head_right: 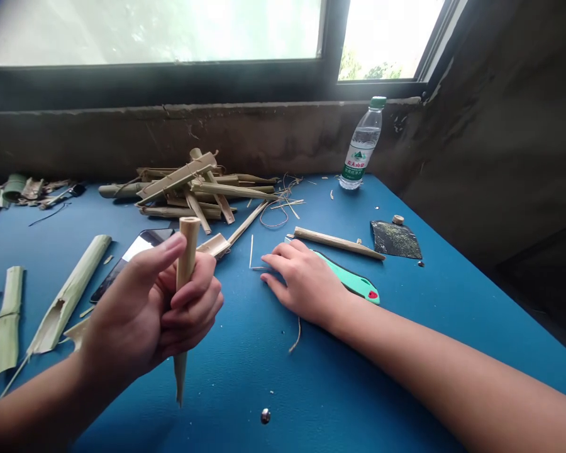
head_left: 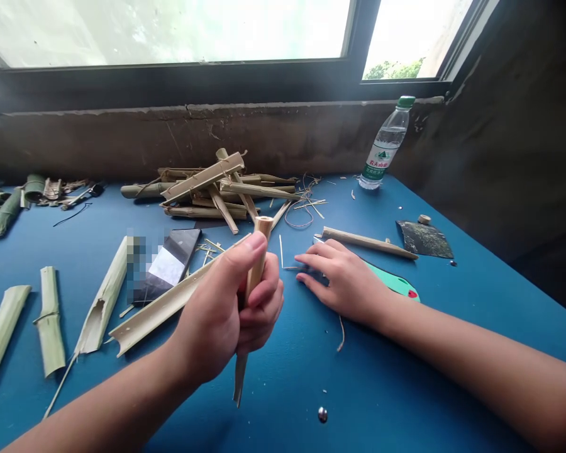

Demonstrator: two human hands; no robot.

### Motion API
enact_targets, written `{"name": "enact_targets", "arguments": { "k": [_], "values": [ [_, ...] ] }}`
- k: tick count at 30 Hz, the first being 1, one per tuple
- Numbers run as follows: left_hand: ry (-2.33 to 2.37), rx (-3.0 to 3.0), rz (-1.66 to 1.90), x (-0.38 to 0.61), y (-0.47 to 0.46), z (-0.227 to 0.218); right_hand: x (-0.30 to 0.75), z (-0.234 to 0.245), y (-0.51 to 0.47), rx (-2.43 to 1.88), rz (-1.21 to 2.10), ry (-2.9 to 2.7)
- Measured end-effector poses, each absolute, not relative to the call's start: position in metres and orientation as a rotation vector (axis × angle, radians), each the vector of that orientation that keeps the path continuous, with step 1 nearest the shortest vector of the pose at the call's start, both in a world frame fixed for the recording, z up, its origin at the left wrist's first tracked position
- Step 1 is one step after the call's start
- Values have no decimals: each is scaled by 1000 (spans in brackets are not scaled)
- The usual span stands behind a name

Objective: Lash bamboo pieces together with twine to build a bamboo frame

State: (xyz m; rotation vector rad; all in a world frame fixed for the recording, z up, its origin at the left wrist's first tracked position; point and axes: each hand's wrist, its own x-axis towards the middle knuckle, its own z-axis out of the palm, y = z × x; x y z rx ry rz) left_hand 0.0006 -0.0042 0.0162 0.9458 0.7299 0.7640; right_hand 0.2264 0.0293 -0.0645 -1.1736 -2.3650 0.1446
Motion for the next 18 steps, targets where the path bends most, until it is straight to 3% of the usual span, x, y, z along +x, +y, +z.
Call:
{"name": "enact_targets", "arguments": {
  "k": [6, 11, 18],
  "values": [
    [727, 947, 792, 3, -7, 7, 225, -64, 32, -1056, 187, -2278],
    [738, 976, 751, 8, -8, -2, 222, -45, 15, -946, 444, -1874],
    [770, 985, 708, 18, -9, -11, 222, -14, -8, -995, 517, -1647]
  ]
}}
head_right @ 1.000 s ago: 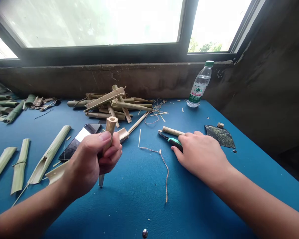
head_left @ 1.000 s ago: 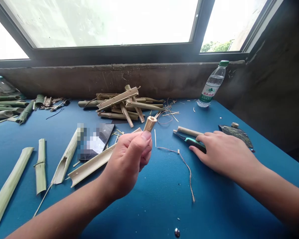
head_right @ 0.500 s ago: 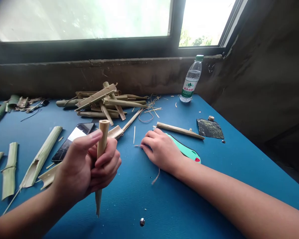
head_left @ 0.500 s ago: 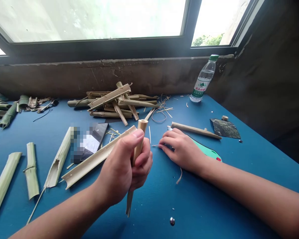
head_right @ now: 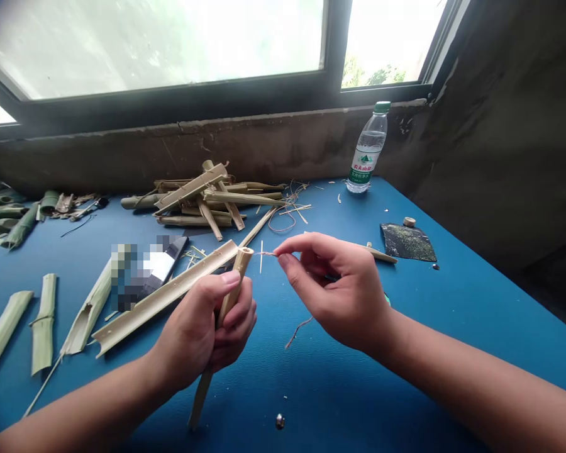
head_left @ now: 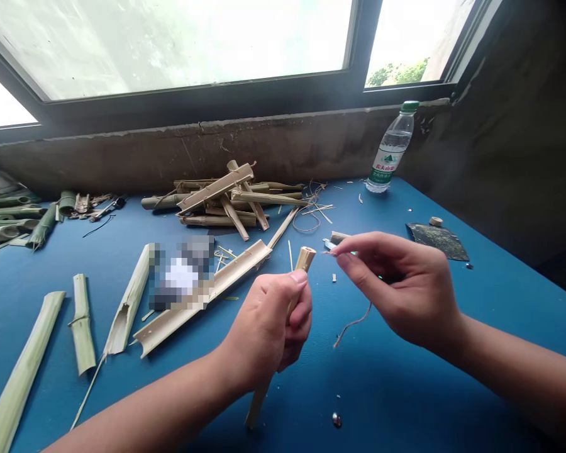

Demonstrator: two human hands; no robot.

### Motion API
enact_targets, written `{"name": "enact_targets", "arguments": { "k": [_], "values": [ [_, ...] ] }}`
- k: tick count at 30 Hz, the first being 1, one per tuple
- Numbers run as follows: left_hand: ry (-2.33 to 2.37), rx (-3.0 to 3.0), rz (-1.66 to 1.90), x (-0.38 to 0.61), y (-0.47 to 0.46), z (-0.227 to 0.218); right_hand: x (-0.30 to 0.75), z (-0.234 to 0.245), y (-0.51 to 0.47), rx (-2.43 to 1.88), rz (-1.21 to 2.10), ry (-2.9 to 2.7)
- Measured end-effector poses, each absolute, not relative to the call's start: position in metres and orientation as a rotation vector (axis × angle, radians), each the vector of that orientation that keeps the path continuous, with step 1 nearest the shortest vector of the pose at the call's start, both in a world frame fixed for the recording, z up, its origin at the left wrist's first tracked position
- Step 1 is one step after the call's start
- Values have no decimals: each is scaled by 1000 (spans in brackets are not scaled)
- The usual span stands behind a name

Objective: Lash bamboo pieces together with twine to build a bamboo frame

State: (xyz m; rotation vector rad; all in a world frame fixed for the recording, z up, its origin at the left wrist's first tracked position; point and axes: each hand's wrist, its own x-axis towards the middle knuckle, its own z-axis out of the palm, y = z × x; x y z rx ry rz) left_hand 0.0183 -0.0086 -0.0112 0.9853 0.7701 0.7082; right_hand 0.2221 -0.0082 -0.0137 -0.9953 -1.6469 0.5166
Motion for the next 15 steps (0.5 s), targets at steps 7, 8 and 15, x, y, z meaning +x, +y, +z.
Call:
{"name": "enact_targets", "arguments": {
  "k": [7, 8, 15],
  "values": [
    [743, 1181, 829, 11, -16, -7, 230, -16, -12, -867, 817, -1592],
    [722, 1268, 916, 8, -17, -5, 231, -17, -11, -848, 814, -1596],
    [669, 2024, 1232, -3, -12, 2, 229, -21, -9, -896, 781, -1601]
  ]
}}
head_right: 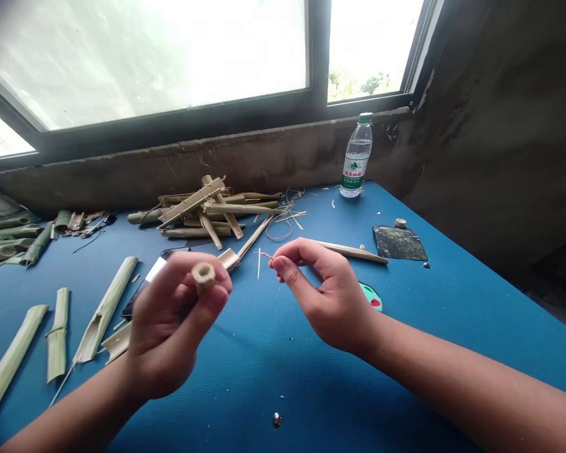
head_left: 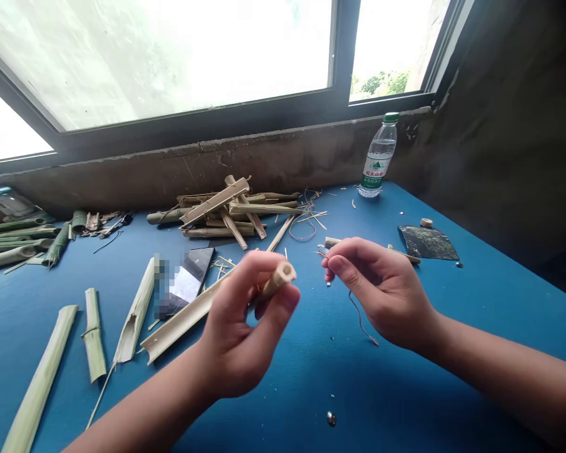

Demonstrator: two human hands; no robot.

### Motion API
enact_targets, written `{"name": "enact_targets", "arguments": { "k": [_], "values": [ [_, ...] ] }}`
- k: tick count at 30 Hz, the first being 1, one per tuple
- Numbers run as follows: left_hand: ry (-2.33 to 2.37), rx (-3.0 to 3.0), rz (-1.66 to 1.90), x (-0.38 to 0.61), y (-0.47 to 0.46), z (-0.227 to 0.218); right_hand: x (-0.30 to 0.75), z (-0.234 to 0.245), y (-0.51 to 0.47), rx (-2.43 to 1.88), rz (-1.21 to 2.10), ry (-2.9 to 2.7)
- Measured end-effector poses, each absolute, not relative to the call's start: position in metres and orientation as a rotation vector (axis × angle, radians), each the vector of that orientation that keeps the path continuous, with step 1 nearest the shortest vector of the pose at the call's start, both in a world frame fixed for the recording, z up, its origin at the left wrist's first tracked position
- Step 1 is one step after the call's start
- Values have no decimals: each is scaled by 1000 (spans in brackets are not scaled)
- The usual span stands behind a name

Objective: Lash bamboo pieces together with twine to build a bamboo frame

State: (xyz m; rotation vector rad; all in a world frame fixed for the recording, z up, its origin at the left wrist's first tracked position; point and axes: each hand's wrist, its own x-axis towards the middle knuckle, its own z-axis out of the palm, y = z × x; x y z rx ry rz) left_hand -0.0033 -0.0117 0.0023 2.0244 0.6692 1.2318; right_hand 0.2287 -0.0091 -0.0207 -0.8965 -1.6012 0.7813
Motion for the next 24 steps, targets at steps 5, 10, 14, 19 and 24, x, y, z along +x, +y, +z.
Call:
{"name": "enact_targets", "arguments": {
  "k": [5, 10, 14, 19, 24],
  "values": [
    [611, 2210, 1156, 1, -7, -1, 227, -18, -13, -885, 794, -1592],
    [605, 2190, 1207, 2, -5, -7, 227, -12, -19, -880, 742, -1604],
    [582, 2199, 1240, 3, -8, -6, 225, -11, -22, -856, 739, -1622],
    [591, 2217, 1219, 4, -9, -3, 223, -11, -29, -829, 717, -1642],
    [609, 2102, 1107, 1, -18, -3, 222, -11, -38, -877, 553, -1668]
  ]
}}
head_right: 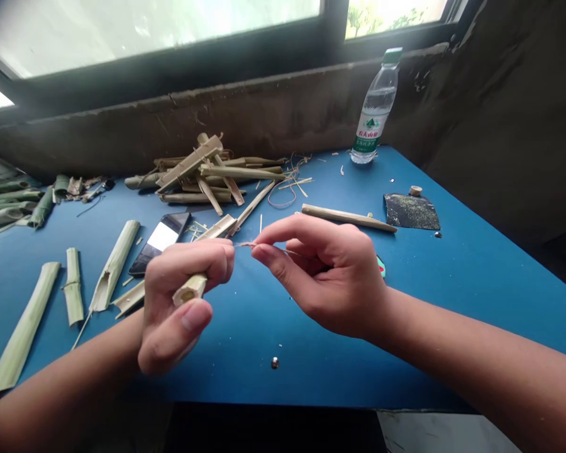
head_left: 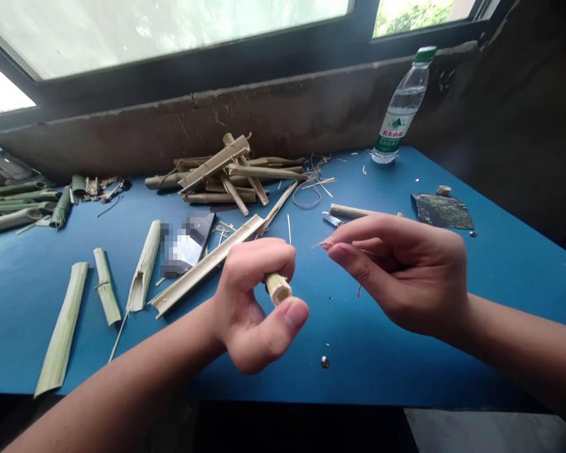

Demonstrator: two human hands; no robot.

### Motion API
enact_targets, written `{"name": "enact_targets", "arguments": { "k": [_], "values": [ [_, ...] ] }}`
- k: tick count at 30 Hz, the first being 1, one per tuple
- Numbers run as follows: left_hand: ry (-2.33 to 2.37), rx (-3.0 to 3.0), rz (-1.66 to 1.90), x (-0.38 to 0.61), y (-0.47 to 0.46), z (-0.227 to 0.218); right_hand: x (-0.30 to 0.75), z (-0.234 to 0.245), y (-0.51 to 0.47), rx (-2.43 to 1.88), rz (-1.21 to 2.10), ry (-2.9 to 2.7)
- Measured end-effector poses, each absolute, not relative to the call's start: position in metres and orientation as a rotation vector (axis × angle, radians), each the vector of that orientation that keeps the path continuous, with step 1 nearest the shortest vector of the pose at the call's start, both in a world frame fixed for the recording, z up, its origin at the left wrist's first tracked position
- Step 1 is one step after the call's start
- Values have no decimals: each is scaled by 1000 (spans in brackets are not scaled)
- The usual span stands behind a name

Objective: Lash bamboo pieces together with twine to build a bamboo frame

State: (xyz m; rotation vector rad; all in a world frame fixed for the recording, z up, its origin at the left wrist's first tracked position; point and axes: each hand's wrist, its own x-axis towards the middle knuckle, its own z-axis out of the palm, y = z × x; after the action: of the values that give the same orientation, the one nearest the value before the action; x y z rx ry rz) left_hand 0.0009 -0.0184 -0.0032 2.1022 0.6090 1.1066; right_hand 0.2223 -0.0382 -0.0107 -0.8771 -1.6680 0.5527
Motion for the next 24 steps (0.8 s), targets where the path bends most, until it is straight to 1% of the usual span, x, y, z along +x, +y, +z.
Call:
{"name": "enact_targets", "arguments": {
  "k": [4, 9, 12, 14, 20, 24],
  "values": [
    [704, 1735, 1026, -6, -30, 15, 223, -11, -41, -901, 519, -1688],
    [435, 1279, 855, -12, -24, 32, 226, -9, -44, -867, 378, -1719],
    [301, 1065, 699, -7, -17, 25, 228, -3, -47, -843, 297, -1764],
    [301, 960, 627, 0, -13, 19, 228, 1, -49, -849, 258, -1763],
    [446, 886, 744, 17, -12, 0, 225, -3, -41, -954, 227, -1710],
    [520, 929, 747, 22, -11, -10, 227, -10, -33, -989, 221, -1729]
  ]
}}
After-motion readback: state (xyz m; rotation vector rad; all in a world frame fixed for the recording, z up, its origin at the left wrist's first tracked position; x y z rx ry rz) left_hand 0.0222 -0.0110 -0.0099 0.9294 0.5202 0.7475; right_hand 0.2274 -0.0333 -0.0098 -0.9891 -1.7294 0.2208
